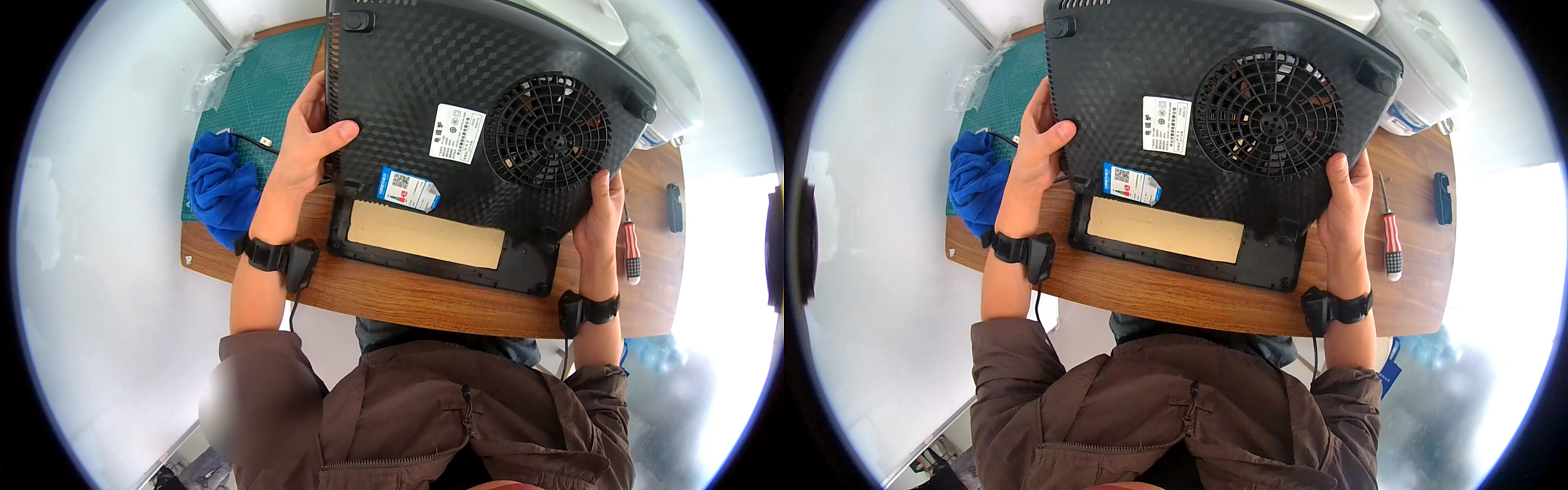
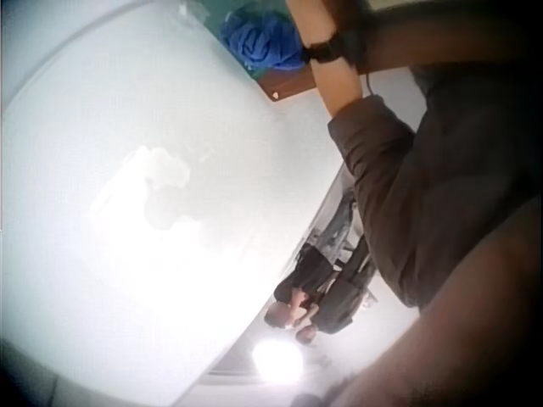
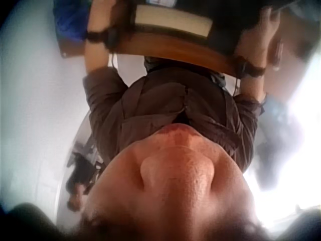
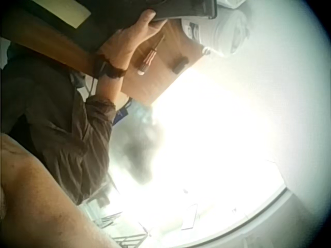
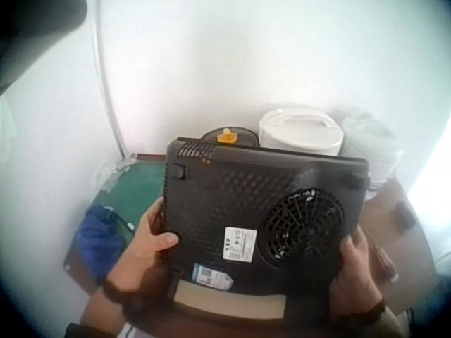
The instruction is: The person uses a screwdriver to remove screws from the bottom of a black electric appliance. They then lift off the bottom cover and set it aside, revealing the internal components including a heating element and control panel.
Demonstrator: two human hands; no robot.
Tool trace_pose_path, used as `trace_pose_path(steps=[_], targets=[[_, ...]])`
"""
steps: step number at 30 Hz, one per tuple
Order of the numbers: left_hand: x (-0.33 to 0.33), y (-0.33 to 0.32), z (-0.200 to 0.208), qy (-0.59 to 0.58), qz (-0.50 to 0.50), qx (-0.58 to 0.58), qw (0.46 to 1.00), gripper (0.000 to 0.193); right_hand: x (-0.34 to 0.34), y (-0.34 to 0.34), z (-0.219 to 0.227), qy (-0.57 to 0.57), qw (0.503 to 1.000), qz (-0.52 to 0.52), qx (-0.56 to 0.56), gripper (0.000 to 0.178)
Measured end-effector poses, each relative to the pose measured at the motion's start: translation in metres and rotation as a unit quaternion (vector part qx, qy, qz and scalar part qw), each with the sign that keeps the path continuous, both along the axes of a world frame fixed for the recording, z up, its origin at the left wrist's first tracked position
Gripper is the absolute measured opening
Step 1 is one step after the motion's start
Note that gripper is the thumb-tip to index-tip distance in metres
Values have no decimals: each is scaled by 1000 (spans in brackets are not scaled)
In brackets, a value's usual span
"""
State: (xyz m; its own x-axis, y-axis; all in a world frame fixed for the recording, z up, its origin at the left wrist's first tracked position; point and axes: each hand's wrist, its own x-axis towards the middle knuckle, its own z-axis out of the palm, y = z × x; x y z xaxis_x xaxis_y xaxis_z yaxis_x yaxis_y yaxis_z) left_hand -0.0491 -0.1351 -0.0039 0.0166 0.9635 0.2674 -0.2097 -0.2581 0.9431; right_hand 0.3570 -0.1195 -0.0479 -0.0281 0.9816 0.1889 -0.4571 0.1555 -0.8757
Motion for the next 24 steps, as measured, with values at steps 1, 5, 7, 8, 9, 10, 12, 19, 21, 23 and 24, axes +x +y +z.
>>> trace_pose_path(steps=[1, 5, 7, 8, 9, 10, 12, 19, 21, 23, 24], targets=[[-1, -1, 0, -1, 2, 5, 1000, 87, -1, 0, 0, -2, 1000, 2, -3, 46], [11, -8, 10, 2, 27, 4, 1000, 82, 5, 4, 3, 11, 999, 27, -27, 47], [10, -12, 14, 14, 44, -4, 999, 80, 2, 6, 9, 3, 999, 35, -38, 48], [10, -14, 16, 13, 49, -8, 999, 79, 0, 8, 12, -2, 998, 40, -44, 48], [11, -16, 17, 12, 53, -13, 998, 78, -1, 9, 13, -1, 998, 48, -44, 49], [11, -18, 18, 12, 57, -18, 998, 76, -3, 10, 15, 0, 997, 57, -44, 49], [14, -21, 26, 38, 80, -11, 996, 74, -4, 16, 12, -5, 996, 75, -44, 50], [9, -29, 12, 70, 144, -24, 987, 68, -14, 39, -10, -41, 986, 155, -52, 54], [4, -33, -3, 61, 179, -39, 981, 67, -17, 49, -23, -89, 979, 177, -55, 59], [3, -39, -10, 74, 210, -43, 974, 64, -23, 57, -33, -103, 973, 202, -47, 61], [-1, -40, -15, 71, 221, -47, 972, 63, -25, 61, -35, -112, 969, 219, -37, 64]])
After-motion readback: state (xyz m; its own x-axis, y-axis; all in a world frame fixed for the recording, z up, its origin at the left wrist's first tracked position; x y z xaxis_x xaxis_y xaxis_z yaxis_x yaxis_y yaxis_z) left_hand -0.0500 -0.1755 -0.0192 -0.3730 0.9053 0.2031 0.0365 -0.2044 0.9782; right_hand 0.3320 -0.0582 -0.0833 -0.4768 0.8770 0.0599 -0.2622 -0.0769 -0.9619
